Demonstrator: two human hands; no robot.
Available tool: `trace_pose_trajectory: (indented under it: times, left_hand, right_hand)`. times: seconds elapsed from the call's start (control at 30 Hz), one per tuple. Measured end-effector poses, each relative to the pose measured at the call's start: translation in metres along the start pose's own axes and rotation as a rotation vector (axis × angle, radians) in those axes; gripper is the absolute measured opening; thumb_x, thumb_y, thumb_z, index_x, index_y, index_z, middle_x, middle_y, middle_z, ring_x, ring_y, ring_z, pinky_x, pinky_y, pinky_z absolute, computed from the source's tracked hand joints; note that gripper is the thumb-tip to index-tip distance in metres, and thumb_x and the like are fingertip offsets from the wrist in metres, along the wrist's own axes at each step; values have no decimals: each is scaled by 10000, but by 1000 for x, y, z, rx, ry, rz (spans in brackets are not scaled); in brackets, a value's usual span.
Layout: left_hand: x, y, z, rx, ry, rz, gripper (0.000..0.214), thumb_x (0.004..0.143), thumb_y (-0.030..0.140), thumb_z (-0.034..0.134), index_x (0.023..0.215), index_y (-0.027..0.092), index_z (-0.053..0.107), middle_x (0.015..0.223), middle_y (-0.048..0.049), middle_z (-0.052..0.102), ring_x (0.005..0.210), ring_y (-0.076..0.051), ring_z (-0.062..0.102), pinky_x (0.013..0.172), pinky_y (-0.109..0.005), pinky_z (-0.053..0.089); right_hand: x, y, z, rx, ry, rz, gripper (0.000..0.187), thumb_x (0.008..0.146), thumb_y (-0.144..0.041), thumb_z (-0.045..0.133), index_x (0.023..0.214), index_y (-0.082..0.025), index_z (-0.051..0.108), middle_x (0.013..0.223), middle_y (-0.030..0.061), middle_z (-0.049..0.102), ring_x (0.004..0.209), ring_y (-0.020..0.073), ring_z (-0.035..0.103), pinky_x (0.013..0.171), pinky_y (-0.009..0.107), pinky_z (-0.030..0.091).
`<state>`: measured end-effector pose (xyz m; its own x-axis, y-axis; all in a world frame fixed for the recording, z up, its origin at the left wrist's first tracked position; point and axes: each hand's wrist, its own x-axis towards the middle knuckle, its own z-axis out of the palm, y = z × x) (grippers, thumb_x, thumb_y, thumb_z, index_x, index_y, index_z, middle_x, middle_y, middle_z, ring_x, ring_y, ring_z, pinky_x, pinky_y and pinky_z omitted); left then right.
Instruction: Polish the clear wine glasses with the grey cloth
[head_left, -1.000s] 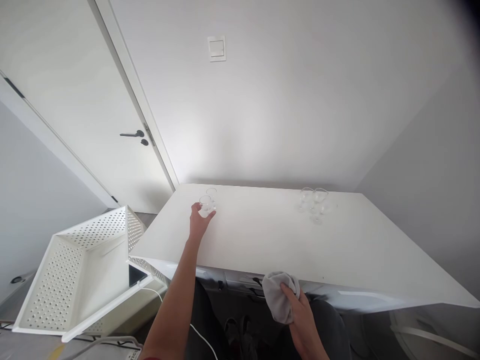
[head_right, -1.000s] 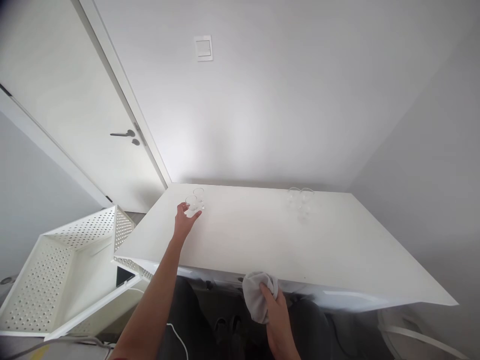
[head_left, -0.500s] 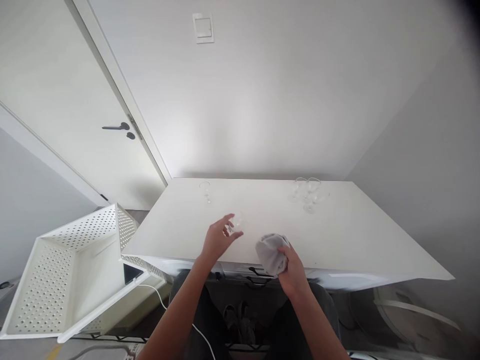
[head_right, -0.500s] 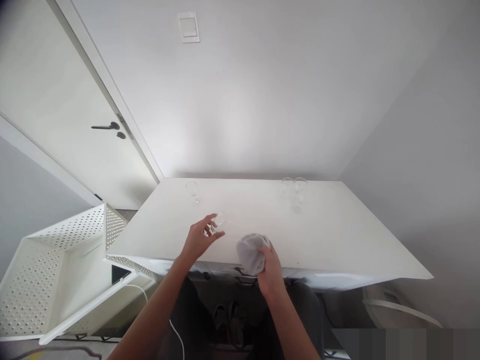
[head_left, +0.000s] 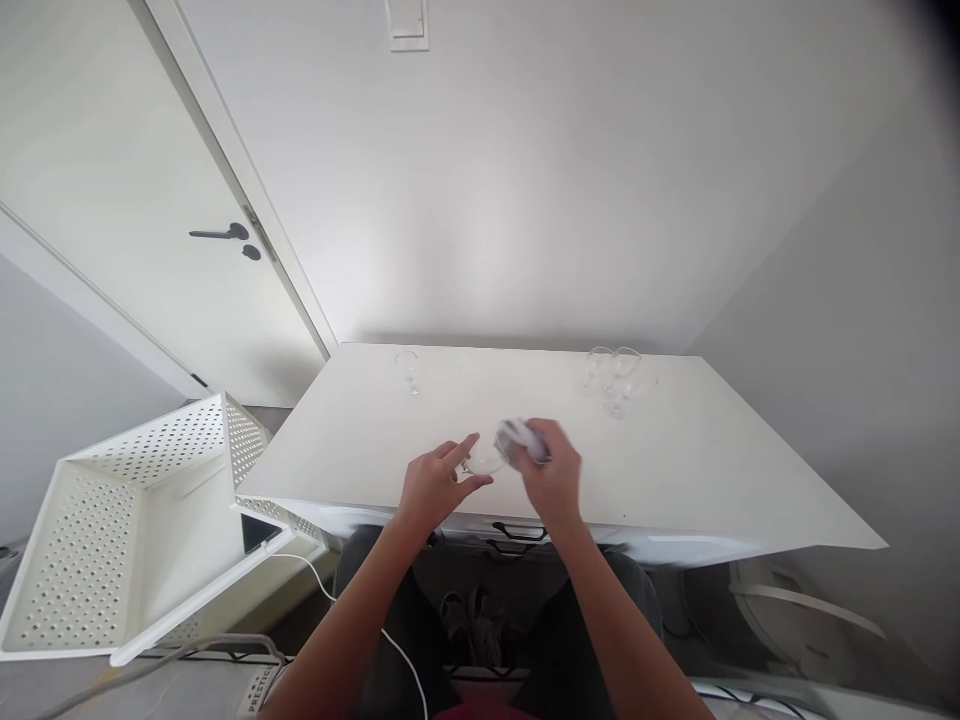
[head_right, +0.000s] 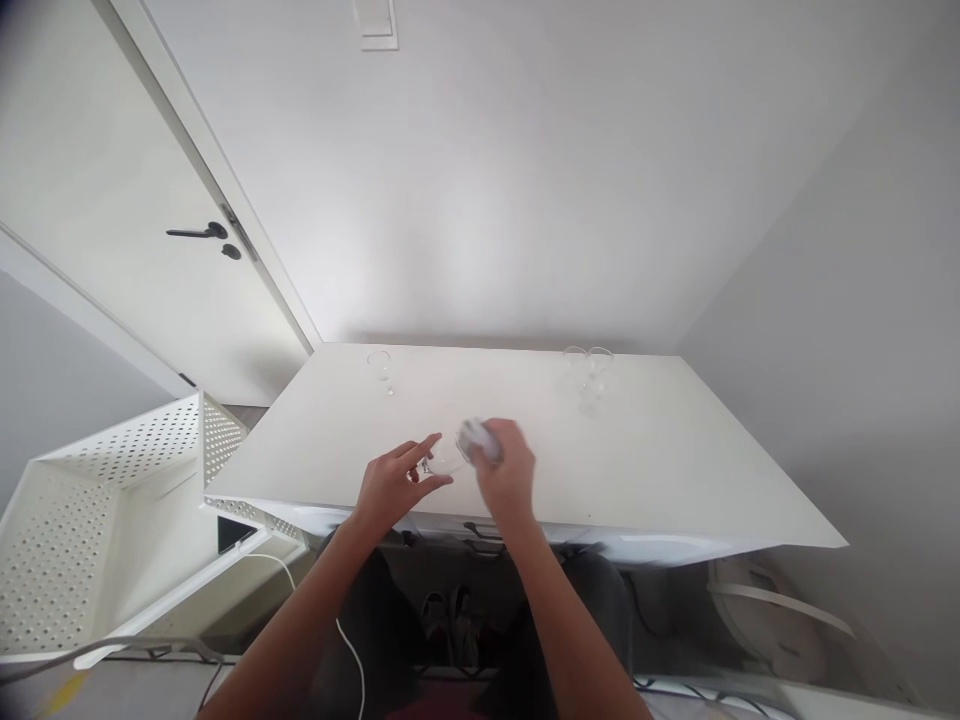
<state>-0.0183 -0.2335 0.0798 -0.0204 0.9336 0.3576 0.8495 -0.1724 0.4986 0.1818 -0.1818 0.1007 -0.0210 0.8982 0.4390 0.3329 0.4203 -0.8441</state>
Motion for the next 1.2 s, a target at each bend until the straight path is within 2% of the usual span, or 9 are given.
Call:
trace_pose_trajectory:
  times: [0.1, 0.27, 0.4, 0.6, 0.73, 0.83, 0.93, 1.07, 1.2]
  left_hand:
    - [13, -13, 10, 72, 12, 38, 570, 880, 578, 673, 1393, 335, 616, 996, -51, 737, 630, -160, 618, 594, -295, 419]
    - [44, -34, 30, 258, -52, 346, 458, 935, 344, 667, 1387, 326, 596, 1043, -82, 728, 819, -204, 680, 743, -333, 424]
    - [70, -46, 49, 325, -10, 530, 457, 933, 155, 637, 1358, 320, 598, 1093, -75, 732, 864, -196, 678, 850, -378, 393]
    - [93, -73, 72, 168, 94, 374, 446, 866, 435, 758, 1270, 276, 658, 971, -62, 764, 918, -227, 677, 940, -412, 411]
    - [92, -90, 76, 102, 161, 268, 183, 917, 391, 703, 1018, 239, 725, 841, -52, 733, 894, -211, 647, 838, -361, 448]
    - [89, -94, 77, 47, 165, 201, 196, 1000, 337, 570, 925, 222, 710, 789, -39, 696, 822, -173, 617, 731, -306, 447]
    - [88, -95, 78, -1, 99, 140, 140, 969, 337, 609, 958, 223, 692, 778, -15, 675, 756, -146, 606, 640, -271, 425]
    - [88, -97, 77, -69, 54, 82, 95, 901, 289, 682, 969, 222, 672, 762, 3, 658, 700, -133, 595, 654, -265, 450]
    - [89, -101, 73, -201, 63, 53, 80, 856, 266, 726, 891, 219, 671, 715, 13, 633, 659, -128, 574, 649, -266, 473]
  right_hand:
    - [1, 10, 7, 167, -350, 90, 320, 946, -445, 536, 1168, -229, 616, 1057, 71, 687, 889, 221, 618, 762, 325, 496]
    - [7, 53, 11, 260, -557, 222, 527, 856, -394, 662, 1308, -258, 430, 864, -23, 624, 721, 157, 526, 690, 288, 437]
    - [23, 85, 18, 512, -668, 335, 778, 810, -372, 748, 1461, -309, 326, 892, -13, 638, 787, 175, 570, 750, 311, 456]
    - [58, 109, 40, 696, -530, 415, 636, 794, -490, 782, 1337, -301, 512, 885, 10, 649, 763, 179, 566, 667, 278, 435]
    - [78, 116, 48, 732, -496, 433, 556, 785, -481, 793, 1255, -293, 566, 812, -10, 610, 709, 159, 527, 619, 255, 402]
    - [90, 118, 50, 731, -551, 420, 511, 807, -480, 764, 1248, -299, 580, 829, -4, 620, 722, 167, 538, 624, 259, 404]
    - [97, 122, 51, 706, -590, 350, 560, 816, -486, 744, 1310, -307, 548, 869, 6, 643, 744, 180, 561, 651, 274, 425]
    - [96, 126, 52, 523, -594, 152, 747, 732, -361, 807, 1402, -299, 483, 1001, 36, 658, 856, 216, 600, 740, 311, 472]
    - [90, 125, 54, 282, -665, -28, 551, 774, -248, 696, 1311, -279, 575, 1096, 40, 652, 897, 223, 602, 804, 346, 472]
